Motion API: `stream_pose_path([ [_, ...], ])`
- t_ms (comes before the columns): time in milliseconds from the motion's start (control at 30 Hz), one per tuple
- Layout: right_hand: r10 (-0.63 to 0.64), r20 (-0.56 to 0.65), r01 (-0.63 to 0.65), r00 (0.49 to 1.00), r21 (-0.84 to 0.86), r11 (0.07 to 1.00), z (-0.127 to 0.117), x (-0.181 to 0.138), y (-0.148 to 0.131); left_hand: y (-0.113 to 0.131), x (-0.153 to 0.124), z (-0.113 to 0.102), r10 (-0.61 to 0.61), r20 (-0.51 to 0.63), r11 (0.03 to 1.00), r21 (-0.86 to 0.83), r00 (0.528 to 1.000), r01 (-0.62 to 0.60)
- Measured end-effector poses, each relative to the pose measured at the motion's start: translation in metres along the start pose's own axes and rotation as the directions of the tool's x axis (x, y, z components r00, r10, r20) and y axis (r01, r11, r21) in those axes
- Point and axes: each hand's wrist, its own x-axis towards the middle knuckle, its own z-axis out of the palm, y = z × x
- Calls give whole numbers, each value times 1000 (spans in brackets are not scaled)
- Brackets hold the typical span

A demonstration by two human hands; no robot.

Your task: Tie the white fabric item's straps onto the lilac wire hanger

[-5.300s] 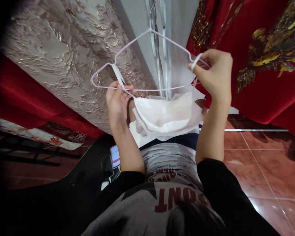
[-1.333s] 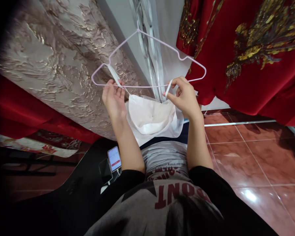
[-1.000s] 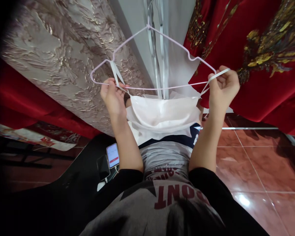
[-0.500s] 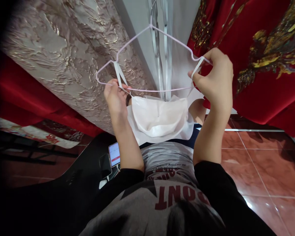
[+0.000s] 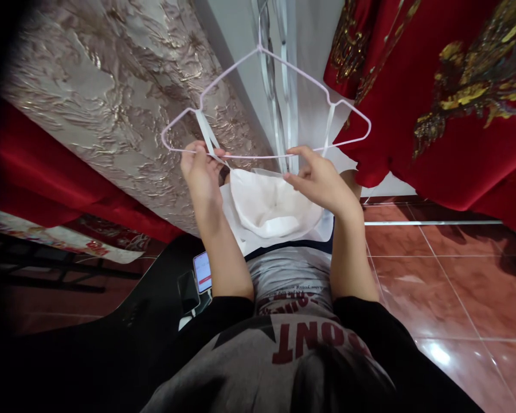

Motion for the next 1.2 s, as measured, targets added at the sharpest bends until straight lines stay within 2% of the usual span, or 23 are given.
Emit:
stream_pose_path([
  [33,27,22,-27,999,-5,1000,0,-1,-1,0,-1,-1,10,14,1000,1,1000,-10],
  [167,24,-122,-26,992,-17,1000,0,1,-5,7,-13,-11,13,142,996,80,990,-24],
  [267,0,-204,5,979,25,1000,3,4,-1,24,-24,-24,-68,297,971,238,953,-5],
  [333,-14,-253,28,967,52,998,4,6,2,42,-29,-29,-44,339,959,277,940,-55],
  [400,-31,-270,48,962,56,997,3,7,4,62,-28,-26,12,331,968,233,944,-94],
  [533,-62,-271,81,961,60,995,2,9,2,84,-10,-14,43,256,999,6,966,-46],
  [600,-59,-280,82,958,70,994,2,10,2,79,3,-16,102,173,991,-104,980,-85],
  [667,-46,-288,70,956,73,995,3,10,3,65,13,-25,201,64,969,-158,978,-189],
  [700,-37,-292,63,956,79,995,5,11,4,56,16,-31,253,11,957,-148,967,-248],
  [767,-17,-278,48,960,103,994,8,11,5,38,18,-40,289,-2,954,-88,957,-288],
  [867,1,-227,28,974,125,992,16,12,6,24,8,-35,151,5,988,-25,989,-150],
  [933,-19,-202,41,979,108,993,22,13,6,23,-3,-21,62,59,996,-66,996,-58],
  [967,-36,-216,59,976,98,993,23,13,7,23,-8,-13,62,79,993,-109,995,-53],
  [1033,-65,-339,103,939,94,990,21,14,11,26,-16,0,99,103,979,-191,990,-77],
  [1067,-69,-445,126,893,100,987,17,14,14,28,-18,4,113,106,973,-211,988,-88],
  [1133,-36,-663,155,748,122,980,4,16,22,29,-20,7,105,111,974,-211,988,-80],
  [1167,-3,-727,149,687,137,979,-5,16,26,29,-20,7,90,110,978,-197,990,-67],
  [1200,37,-746,120,665,155,981,-13,16,30,28,-20,7,74,101,982,-183,992,-55],
])
